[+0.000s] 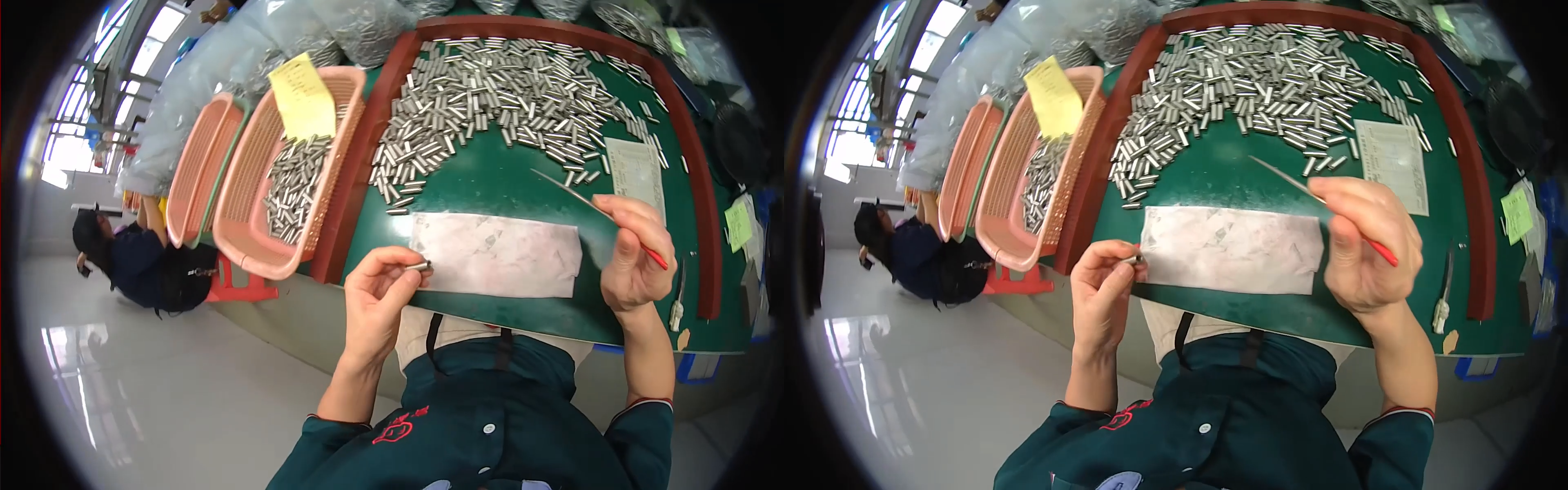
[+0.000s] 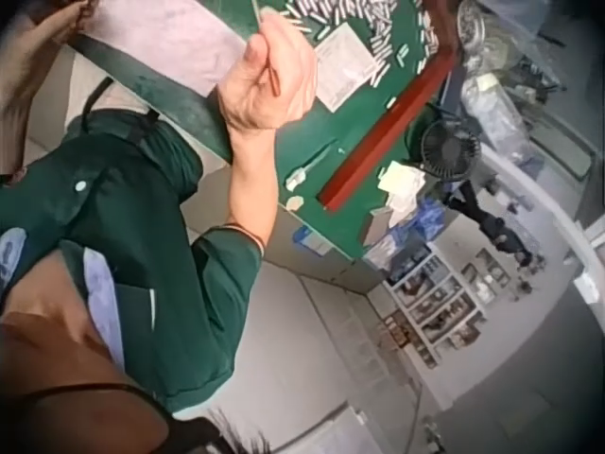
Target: Inspecting and sorting small metal cylinder components on a workbench.
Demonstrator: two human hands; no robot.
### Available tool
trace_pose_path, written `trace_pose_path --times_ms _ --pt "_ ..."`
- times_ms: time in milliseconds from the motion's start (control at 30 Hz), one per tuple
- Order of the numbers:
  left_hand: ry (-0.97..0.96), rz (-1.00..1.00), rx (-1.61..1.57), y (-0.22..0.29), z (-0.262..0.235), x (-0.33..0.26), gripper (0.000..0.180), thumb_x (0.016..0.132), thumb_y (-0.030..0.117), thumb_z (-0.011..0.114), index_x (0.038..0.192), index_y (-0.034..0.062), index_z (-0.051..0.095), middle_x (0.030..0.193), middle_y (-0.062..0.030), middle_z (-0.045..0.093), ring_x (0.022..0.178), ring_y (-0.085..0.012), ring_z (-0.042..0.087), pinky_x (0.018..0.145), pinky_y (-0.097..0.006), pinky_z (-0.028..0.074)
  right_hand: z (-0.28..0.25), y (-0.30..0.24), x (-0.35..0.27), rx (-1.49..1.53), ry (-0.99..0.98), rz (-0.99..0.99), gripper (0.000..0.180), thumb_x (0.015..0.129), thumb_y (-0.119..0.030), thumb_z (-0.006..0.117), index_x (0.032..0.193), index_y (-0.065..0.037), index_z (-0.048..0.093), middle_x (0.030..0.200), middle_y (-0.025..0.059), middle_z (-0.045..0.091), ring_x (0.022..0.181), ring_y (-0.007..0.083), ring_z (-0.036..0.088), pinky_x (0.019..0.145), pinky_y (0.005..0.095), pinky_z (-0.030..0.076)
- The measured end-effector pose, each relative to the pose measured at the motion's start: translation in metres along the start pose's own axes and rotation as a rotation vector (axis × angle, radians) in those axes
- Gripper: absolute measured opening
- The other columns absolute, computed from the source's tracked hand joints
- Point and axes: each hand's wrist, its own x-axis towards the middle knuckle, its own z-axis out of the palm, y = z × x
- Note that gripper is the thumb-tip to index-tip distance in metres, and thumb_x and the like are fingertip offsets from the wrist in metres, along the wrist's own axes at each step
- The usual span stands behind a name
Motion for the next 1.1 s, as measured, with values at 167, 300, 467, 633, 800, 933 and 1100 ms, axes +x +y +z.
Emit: trace_pose_path --times_ms 167,300,467,633,800,933,1100 --pt "0.029 -0.182 -0.537 -0.006 -0.048 -0.048 0.015 0.082 0.010 0.058 0.096 0.0049 0.055 0.082 -0.0029 0.052 0.074 -0.0122 0.045 0.069 -0.027 0.036 -0.005 -0.007 -0.008 0.038 -0.079 0.115 0.020 0.091 -0.015 0.045 0.097 0.005 0.048 0.089 0.0231 0.060 0.081 0.0285 0.060 0.072 0.0329 0.049" --pt "0.156 -0.129 -0.602 -0.034 -0.078 -0.074 0.013 0.082 0.011 0.057 0.095 0.0083 0.055 0.075 -0.0023 0.044 0.070 -0.0107 0.040 0.064 -0.023 0.032 -0.002 -0.006 -0.012 0.033 -0.097 0.118 0.024 0.094 -0.016 0.039 0.099 0.005 0.048 0.090 0.0253 0.058 0.080 0.0293 0.060 0.074 0.0357 0.051" --pt "0.252 -0.110 -0.701 -0.062 -0.101 -0.098 0.013 0.083 0.008 0.056 0.096 0.0067 0.055 0.084 -0.0045 0.051 0.076 -0.0116 0.046 0.071 -0.024 0.037 0.004 -0.005 -0.015 0.062 -0.086 0.075 0.022 0.094 -0.013 0.038 0.100 0.006 0.048 0.091 0.0256 0.058 0.079 0.0298 0.060 0.073 0.0355 0.050" --pt "0.346 -0.154 -0.833 -0.080 -0.108 -0.113 0.012 0.084 0.006 0.054 0.096 0.0053 0.054 0.085 -0.0056 0.052 0.077 -0.0118 0.048 0.074 -0.024 0.039 0.019 -0.010 -0.019 -0.015 -0.099 0.084 0.023 0.094 -0.014 0.038 0.096 0.006 0.048 0.085 0.0233 0.060 0.076 0.0274 0.061 0.066 0.0322 0.050" --pt "0.407 -0.190 -0.935 -0.086 -0.107 -0.118 0.013 0.085 0.005 0.052 0.098 0.0035 0.051 0.085 -0.0066 0.052 0.077 -0.0120 0.049 0.076 -0.024 0.042 0.018 -0.009 -0.020 -0.024 -0.107 0.098 0.022 0.094 -0.013 0.038 0.095 0.006 0.049 0.086 0.0226 0.060 0.074 0.0275 0.061 0.065 0.0328 0.052" --pt "0.479 -0.215 -1.021 -0.085 -0.107 -0.119 0.015 0.084 0.004 0.053 0.098 0.0020 0.049 0.085 -0.0072 0.052 0.077 -0.0121 0.049 0.076 -0.024 0.043 0.018 -0.006 -0.021 -0.008 -0.114 0.103 0.022 0.094 -0.013 0.038 0.095 0.006 0.049 0.086 0.0223 0.060 0.074 0.0272 0.061 0.065 0.0326 0.052" --pt "0.530 -0.225 -1.056 -0.087 -0.109 -0.120 0.015 0.083 0.003 0.054 0.098 0.0015 0.050 0.085 -0.0077 0.052 0.076 -0.0126 0.049 0.076 -0.024 0.043 0.017 -0.005 -0.021 -0.028 -0.138 0.121 0.024 0.094 -0.015 0.037 0.095 0.006 0.049 0.087 0.0221 0.060 0.075 0.0273 0.061 0.067 0.0331 0.053"
